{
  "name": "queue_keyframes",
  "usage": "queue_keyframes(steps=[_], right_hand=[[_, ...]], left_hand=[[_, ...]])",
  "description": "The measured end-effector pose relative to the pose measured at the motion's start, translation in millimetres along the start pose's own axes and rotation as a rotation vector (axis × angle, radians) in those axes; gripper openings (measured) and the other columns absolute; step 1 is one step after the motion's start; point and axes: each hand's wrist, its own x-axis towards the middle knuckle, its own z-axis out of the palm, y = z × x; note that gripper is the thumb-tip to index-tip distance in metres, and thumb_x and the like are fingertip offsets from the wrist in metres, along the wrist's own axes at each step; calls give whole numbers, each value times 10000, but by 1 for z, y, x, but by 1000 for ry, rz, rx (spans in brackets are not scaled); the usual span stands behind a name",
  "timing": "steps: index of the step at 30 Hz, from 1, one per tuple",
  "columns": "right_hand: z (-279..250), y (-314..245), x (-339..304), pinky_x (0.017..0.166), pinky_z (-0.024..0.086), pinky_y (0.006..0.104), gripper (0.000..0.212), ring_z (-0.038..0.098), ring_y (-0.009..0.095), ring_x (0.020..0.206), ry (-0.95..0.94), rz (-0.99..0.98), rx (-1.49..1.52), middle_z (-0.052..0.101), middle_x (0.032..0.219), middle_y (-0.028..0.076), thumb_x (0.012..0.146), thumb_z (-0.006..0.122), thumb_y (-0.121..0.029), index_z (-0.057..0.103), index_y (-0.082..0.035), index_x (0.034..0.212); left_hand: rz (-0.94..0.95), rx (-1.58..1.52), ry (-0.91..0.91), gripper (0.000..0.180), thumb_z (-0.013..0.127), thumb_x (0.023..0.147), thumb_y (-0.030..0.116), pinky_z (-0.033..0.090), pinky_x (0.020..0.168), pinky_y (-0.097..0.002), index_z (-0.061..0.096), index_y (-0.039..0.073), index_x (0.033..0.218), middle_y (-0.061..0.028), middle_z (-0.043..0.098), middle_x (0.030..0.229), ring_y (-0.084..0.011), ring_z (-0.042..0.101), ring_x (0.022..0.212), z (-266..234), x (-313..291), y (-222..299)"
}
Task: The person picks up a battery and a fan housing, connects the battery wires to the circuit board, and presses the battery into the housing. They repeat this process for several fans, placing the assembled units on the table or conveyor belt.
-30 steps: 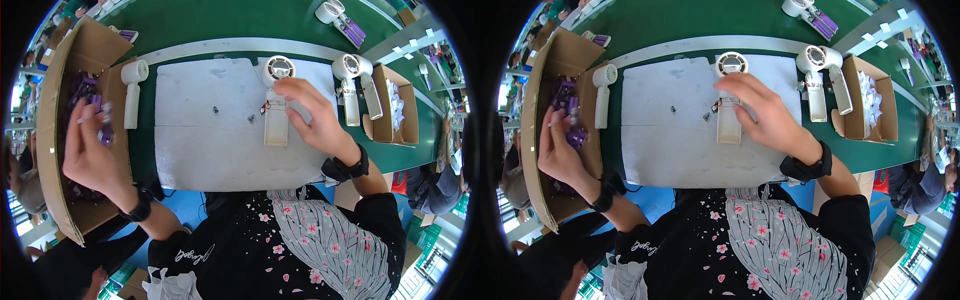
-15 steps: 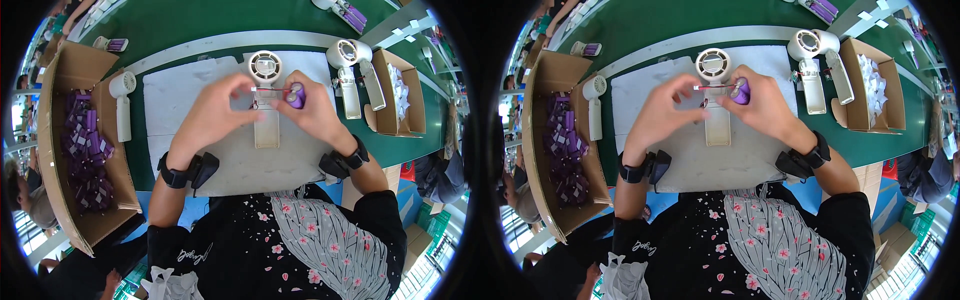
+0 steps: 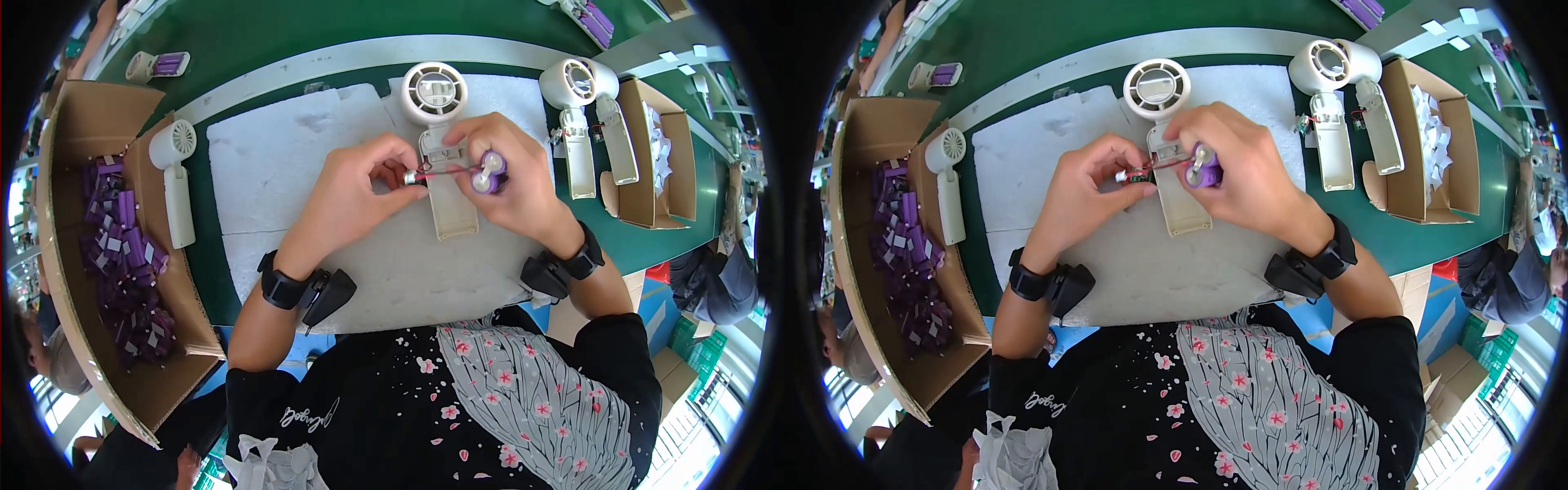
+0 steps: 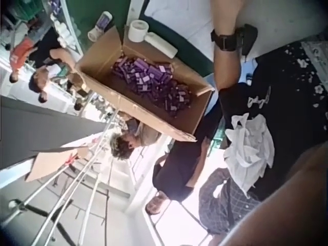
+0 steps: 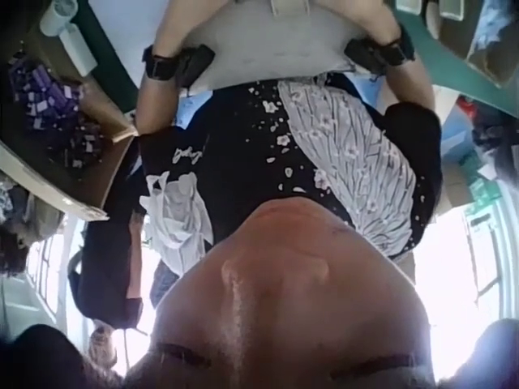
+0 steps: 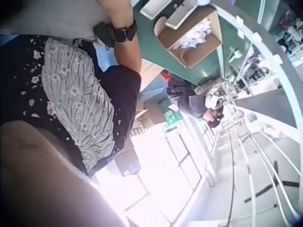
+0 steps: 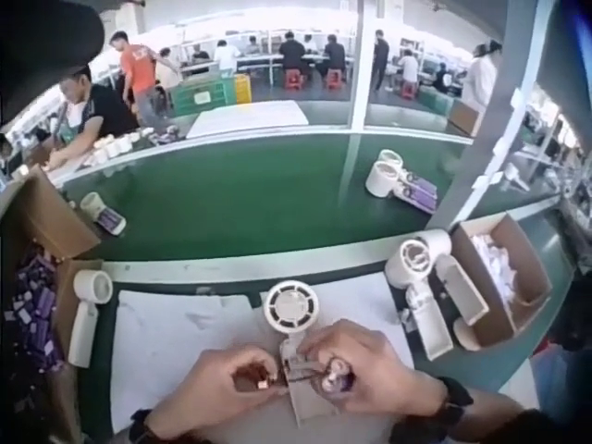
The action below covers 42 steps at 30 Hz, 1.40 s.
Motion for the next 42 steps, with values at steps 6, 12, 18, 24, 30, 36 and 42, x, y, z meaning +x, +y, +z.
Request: queue_keyframes(steps=[6, 12, 18, 24, 30, 36, 42], right_hand=[[11, 1, -2, 633, 496, 314, 320, 596, 254, 731, -94, -18, -50, 649, 873, 85, 636, 724, 70, 485, -59, 804], [12, -1, -2, 611, 497, 329, 294, 602, 254, 731, -96, 26, -70, 648, 803, 78, 620, 731, 63, 527, -62, 791], [13, -5, -3, 604, 495, 335, 287, 603, 259, 728, -106, -3, -132, 628, 764, 76, 609, 734, 59, 534, -59, 777], [12, -9, -2, 602, 493, 343, 274, 598, 264, 724, -111, -13, -164, 602, 735, 84, 599, 732, 57, 545, -55, 766], [11, -10, -1, 610, 492, 341, 271, 596, 267, 733, -119, 9, -150, 599, 735, 89, 600, 734, 54, 553, -51, 770], [15, -12, -2, 619, 492, 333, 269, 600, 268, 753, -81, 54, -146, 598, 733, 86, 609, 729, 58, 570, -47, 800], [17, -8, -3, 610, 485, 326, 228, 603, 234, 753, -24, 64, -8, 602, 764, 86, 681, 748, 33, 598, -35, 838]], left_hand=[[28, 39, 32, 228, 749, 758, 20, 503, 676, -244, 618, 10, 945, -46, 649, 818, -104, 599, 713, 4, 0, 4], [65, 83, 13, 276, 716, 770, -13, 506, 755, -252, 636, 10, 1033, -42, 648, 909, -117, 602, 808, 1, 0, 11], [189, 240, 10, 327, 688, 719, -62, 507, 767, -266, 662, 36, 1029, -73, 633, 942, -176, 625, 840, -3, 0, 4], [181, 341, -68, 311, 653, 696, -118, 517, 784, -295, 667, 30, 969, -111, 585, 1055, -225, 624, 903, -9, -2, 0], [254, 141, 56, 244, 626, 733, -87, 529, 721, -294, 663, 40, 938, -98, 614, 964, -232, 644, 799, 5, 1, 5], [191, -38, 24, 270, 593, 742, -104, 533, 760, -269, 659, 37, 962, -101, 636, 964, -190, 653, 838, 4, 3, -1], [72, -149, -50, 255, 555, 788, -148, 524, 839, -283, 631, -23, 996, -83, 594, 1045, -159, 603, 964, 2, 1, -3]])
